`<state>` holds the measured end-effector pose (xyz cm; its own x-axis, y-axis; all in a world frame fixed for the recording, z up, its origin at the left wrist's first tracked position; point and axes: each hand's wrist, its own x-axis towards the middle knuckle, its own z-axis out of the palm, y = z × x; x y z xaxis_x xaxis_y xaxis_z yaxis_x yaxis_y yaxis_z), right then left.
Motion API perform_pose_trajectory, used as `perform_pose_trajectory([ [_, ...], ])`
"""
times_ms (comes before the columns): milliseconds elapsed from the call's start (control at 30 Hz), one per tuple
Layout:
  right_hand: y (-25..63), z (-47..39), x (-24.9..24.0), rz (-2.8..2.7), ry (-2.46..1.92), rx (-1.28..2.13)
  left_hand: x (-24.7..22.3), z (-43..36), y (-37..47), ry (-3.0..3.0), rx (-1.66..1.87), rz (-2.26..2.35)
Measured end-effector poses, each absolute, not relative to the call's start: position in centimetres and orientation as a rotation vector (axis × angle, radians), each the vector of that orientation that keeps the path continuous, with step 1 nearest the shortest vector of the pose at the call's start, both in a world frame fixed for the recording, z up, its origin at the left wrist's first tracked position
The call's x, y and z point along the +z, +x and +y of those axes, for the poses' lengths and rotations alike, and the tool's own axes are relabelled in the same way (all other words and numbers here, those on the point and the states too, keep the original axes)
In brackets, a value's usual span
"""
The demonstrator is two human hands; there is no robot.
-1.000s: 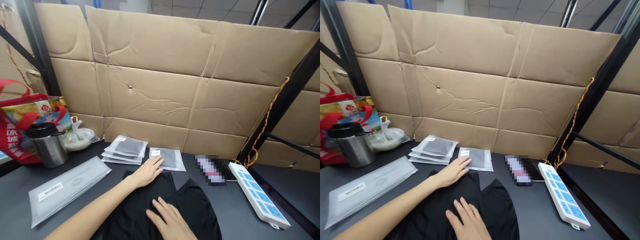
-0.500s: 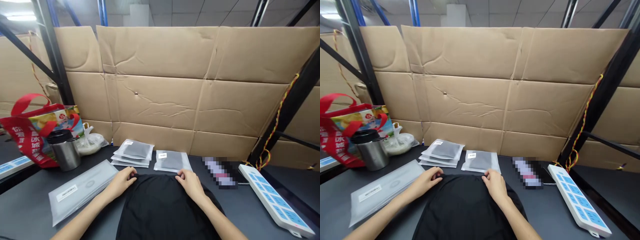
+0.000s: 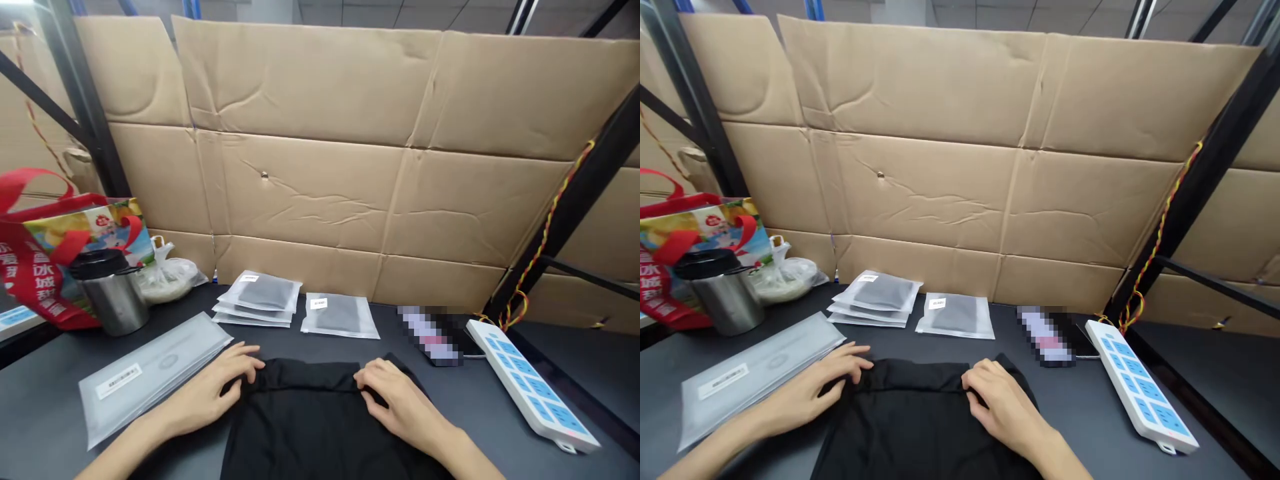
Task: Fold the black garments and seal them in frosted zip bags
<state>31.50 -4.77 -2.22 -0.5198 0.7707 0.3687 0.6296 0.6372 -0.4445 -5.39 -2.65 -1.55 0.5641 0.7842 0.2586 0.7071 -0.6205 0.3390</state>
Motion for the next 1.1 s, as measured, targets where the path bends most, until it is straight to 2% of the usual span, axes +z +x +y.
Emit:
perform_pose_trajectory([
  [133,31.6,-5.0,-2.2,-2.205,-1.151,0.345,-0.9,-2.1,-3.3,2.701,0.735,1.284],
  [300,34.1,-2.7,-3.3,-1.848,-1.454,0.190,-0.4,-2.6,-0.6,2.904,0.427,0.997],
  [433,36.1,-0.6,-4.9,-1.817,-1.665,0.187,-1.7,-2.9,-0.9,2.927,0.293,1.010],
  [567,35.9,-0.5,-4.5,-1.865,-1.599,0.218,-2.1,-2.6,-1.1,2.928,0.274,1.069],
  [733,34.7,-3.3,-2.2,-2.044,-1.277,0.135,-1.2,-2.5,1.3,2.958,0.321,0.978],
  [900,35.0,-6.2,-1.3,-2.291,-1.381,0.375,-1.3,-2.6,2.9,2.875,0.220,0.847],
  [1100,36.5,-9.1,1.5,-2.344,-1.544,0.914,1.8,-6.0,1.8,2.619,0.193,0.996],
])
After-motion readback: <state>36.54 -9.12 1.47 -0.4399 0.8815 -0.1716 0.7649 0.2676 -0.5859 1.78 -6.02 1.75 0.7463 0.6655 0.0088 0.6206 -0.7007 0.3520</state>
